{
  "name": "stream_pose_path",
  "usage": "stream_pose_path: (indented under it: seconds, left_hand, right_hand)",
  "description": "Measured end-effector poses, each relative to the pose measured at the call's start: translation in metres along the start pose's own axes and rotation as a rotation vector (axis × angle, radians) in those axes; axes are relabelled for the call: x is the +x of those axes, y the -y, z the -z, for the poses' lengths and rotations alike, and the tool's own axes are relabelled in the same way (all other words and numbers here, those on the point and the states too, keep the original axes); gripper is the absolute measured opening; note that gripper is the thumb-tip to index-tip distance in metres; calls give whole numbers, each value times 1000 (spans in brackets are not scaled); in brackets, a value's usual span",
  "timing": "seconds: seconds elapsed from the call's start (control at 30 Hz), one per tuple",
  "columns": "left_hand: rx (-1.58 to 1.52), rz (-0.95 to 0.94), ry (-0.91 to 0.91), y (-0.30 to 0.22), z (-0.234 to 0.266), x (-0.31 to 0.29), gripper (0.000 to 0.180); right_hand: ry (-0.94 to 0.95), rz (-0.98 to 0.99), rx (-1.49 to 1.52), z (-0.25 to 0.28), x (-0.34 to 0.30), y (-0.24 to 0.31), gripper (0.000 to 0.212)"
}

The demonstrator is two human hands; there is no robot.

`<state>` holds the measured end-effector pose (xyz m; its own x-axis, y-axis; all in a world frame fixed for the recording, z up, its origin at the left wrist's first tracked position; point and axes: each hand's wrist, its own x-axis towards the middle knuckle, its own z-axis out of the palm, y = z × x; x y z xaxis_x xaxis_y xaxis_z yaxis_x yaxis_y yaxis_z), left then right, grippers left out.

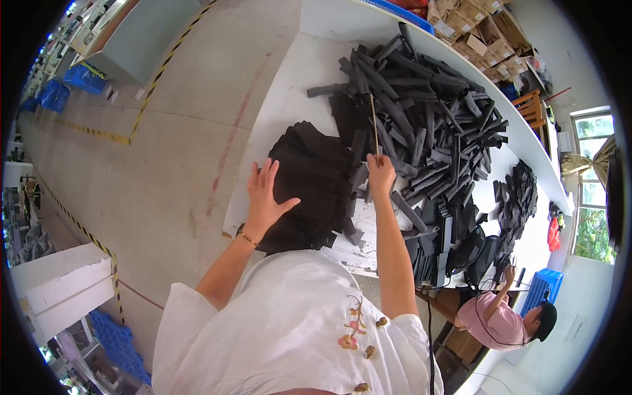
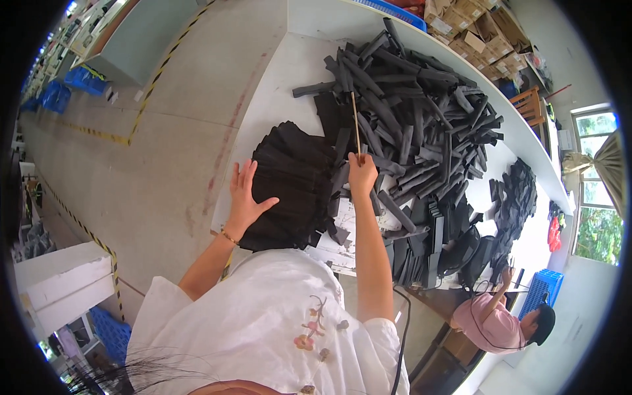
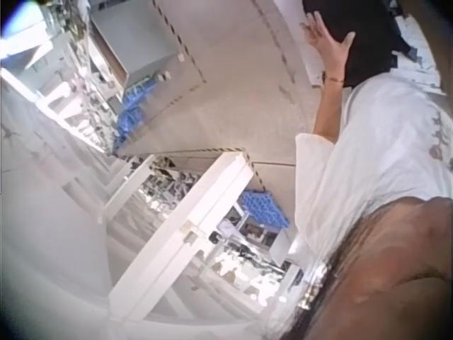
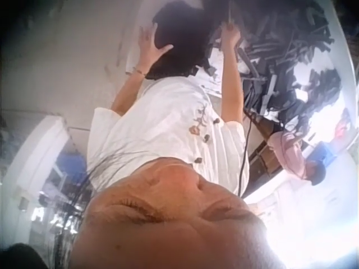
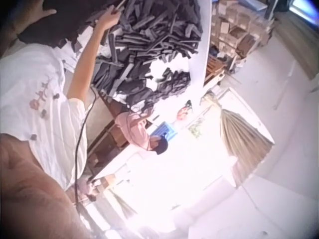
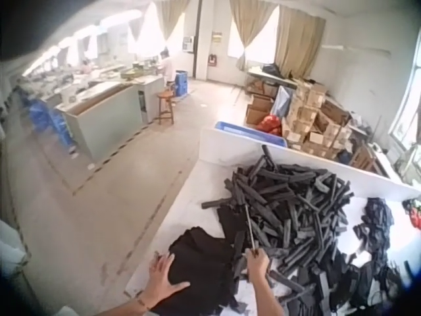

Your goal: Inserting wooden rods into black foam tubes as part of an assembly process.

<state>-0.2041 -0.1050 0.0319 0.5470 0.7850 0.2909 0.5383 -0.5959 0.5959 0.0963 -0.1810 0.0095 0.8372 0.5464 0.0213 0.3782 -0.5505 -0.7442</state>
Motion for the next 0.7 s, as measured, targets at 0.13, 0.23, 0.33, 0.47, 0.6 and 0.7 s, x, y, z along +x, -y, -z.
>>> stream_pose_path:
  seconds: [0.13, 0.23, 0.33, 0.47, 0.6, 0.7]
  left_hand:
    - [14, -63, 117, -27, 3, 4, 90]
    - [-81, -168, 207, -48, -11, 12, 78]
    - [-108, -155, 284, -58, -16, 19, 78]
    - [-147, -116, 279, -45, -22, 27, 78]
    - [-109, -165, 367, -52, -36, 34, 76]
    - [16, -190, 434, -43, -48, 22, 73]
  right_hand:
    - [80, -114, -67, -17, 28, 15, 42]
    - [192, -46, -121, -27, 42, -1, 43]
    - [315, 6, -153, -25, 62, -21, 39]
    - [468, -97, 274, -23, 81, -3, 25]
    - [379, 130, -36, -47, 102, -27, 24]
    - [206, 176, -255, -87, 95, -9, 21]
